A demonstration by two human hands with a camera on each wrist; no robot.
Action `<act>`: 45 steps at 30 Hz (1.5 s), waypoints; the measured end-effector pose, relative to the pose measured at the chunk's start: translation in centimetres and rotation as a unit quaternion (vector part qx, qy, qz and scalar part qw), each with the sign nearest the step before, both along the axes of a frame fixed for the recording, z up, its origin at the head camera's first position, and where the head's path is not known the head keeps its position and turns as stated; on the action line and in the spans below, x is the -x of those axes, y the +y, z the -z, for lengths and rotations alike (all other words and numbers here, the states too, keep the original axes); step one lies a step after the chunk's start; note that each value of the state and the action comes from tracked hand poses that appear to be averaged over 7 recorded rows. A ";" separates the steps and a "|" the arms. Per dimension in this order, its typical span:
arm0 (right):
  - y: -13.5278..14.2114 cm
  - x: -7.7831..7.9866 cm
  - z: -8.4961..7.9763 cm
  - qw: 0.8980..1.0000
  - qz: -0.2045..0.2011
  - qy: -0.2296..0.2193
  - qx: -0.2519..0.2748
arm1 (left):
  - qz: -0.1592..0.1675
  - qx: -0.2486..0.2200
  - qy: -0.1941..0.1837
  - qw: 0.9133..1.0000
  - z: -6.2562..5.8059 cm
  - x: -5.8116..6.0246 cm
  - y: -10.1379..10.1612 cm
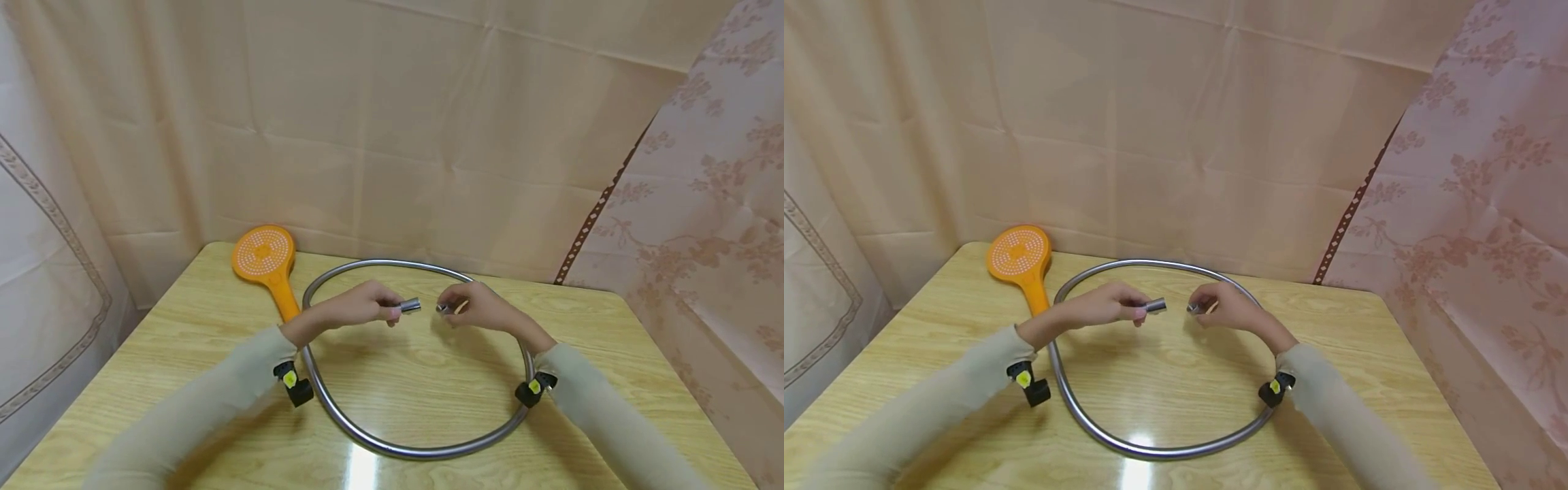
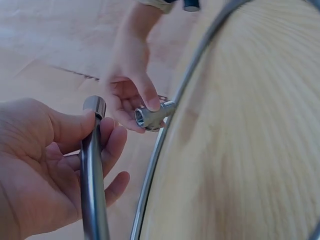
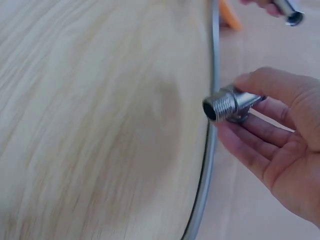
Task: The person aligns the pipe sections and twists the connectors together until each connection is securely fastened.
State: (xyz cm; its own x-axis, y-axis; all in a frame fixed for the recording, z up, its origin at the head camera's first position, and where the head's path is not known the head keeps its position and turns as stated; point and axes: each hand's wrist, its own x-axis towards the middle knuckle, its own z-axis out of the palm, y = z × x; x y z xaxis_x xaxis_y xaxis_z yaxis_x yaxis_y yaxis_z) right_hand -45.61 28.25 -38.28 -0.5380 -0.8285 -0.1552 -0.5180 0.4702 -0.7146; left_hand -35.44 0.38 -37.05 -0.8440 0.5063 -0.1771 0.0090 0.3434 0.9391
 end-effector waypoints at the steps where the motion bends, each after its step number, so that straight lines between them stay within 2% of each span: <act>1: 0.1 0.2 -0.1 1.000 0.010 -0.027 0.011 | -0.007 -0.006 -0.007 1.000 -0.1 0.2 -0.1; 4: 0.3 0.6 -0.5 0.994 0.044 -0.092 0.034 | -0.032 -0.026 -0.040 0.998 -0.4 0.6 -0.1; 9: 0.6 0.9 -0.9 0.977 0.089 -0.177 0.082 | -0.054 -0.054 -0.079 0.994 -0.5 1.1 0.0; 13: 0.8 1.1 -1.0 0.960 0.121 -0.226 0.116 | -0.071 -0.086 -0.103 0.988 -0.5 1.6 0.3; 16: 0.9 1.3 -1.0 0.941 0.149 -0.266 0.146 | -0.083 -0.119 -0.116 0.983 -0.5 1.9 0.5; 19: 1.0 1.4 -1.1 0.924 0.159 -0.295 0.186 | -0.095 -0.145 -0.120 0.978 -0.5 2.3 0.7; 24: 0.6 1.6 -1.7 0.905 0.166 -0.305 0.244 | -0.113 -0.177 -0.122 0.970 -0.5 2.8 0.8; 31: -0.6 1.3 -3.4 0.872 0.179 -0.328 0.316 | -0.126 -0.225 -0.147 0.955 -0.8 3.3 0.7; 39: -1.9 1.0 -4.6 0.869 0.184 -0.311 0.339 | -0.139 -0.281 -0.170 0.934 -0.5 4.1 1.0; 45: -2.6 1.4 -5.2 0.855 0.184 -0.306 0.376 | -0.136 -0.305 -0.191 0.923 -0.6 4.7 1.4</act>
State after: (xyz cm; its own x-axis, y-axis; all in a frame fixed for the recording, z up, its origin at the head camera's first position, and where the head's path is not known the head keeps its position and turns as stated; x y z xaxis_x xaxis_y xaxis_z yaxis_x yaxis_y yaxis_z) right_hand -46.99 25.68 -33.07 -0.7924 -0.6101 0.0004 0.1462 -0.1905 -0.9707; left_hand -40.15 1.80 -36.42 -0.8892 0.3895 -0.2402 -0.3720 -0.3095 0.8751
